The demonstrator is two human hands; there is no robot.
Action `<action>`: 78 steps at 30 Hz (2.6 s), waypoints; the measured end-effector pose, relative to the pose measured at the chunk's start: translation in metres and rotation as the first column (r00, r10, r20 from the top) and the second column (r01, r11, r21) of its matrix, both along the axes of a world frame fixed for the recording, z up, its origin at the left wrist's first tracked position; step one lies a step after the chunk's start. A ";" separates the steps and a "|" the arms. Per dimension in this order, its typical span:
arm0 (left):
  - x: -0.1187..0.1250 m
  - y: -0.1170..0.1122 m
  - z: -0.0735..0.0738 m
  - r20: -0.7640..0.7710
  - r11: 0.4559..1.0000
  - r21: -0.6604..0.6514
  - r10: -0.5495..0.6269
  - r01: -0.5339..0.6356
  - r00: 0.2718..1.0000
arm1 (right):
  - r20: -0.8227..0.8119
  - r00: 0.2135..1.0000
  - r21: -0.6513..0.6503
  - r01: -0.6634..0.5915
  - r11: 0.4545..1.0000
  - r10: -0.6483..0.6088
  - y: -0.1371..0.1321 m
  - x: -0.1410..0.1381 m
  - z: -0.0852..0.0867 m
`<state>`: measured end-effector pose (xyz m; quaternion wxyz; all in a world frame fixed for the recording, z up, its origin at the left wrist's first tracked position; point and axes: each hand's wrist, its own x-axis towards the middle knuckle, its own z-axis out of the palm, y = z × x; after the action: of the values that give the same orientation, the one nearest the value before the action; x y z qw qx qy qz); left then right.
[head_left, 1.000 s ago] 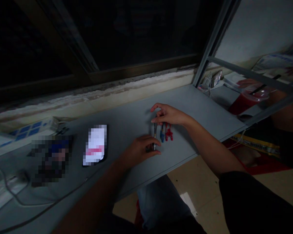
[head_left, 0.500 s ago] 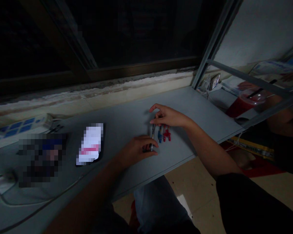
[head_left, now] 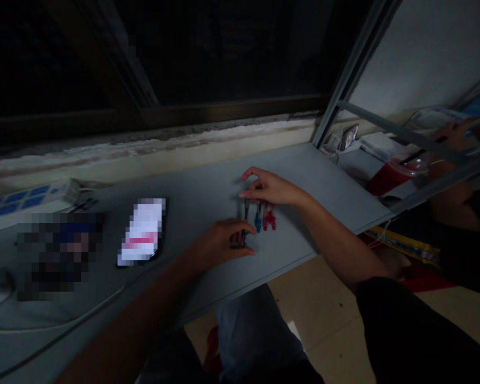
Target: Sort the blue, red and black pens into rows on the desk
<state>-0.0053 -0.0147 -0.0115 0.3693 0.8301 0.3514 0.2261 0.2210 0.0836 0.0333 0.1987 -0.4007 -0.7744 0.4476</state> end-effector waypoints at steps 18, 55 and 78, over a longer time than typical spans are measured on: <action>0.003 0.001 0.008 -0.066 0.990 -0.140 -0.004 -0.005 0.998 | 0.449 0.887 0.323 -0.043 0.945 -0.113 0.019 0.042 -0.002; -0.006 -0.006 0.021 -0.204 0.999 -0.004 0.037 -0.039 0.978 | 0.176 0.970 0.176 -0.196 0.965 0.165 -0.015 0.001 -0.018; -0.015 0.007 -0.007 -0.237 0.939 0.340 0.147 -0.060 0.960 | -0.270 0.963 -0.226 -0.073 0.971 0.010 -0.013 -0.008 -0.021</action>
<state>-0.0198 -0.0077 -0.0182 0.1640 0.8825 0.3974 0.1904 0.2134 0.0707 0.0123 0.2430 -0.3410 -0.6906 0.5897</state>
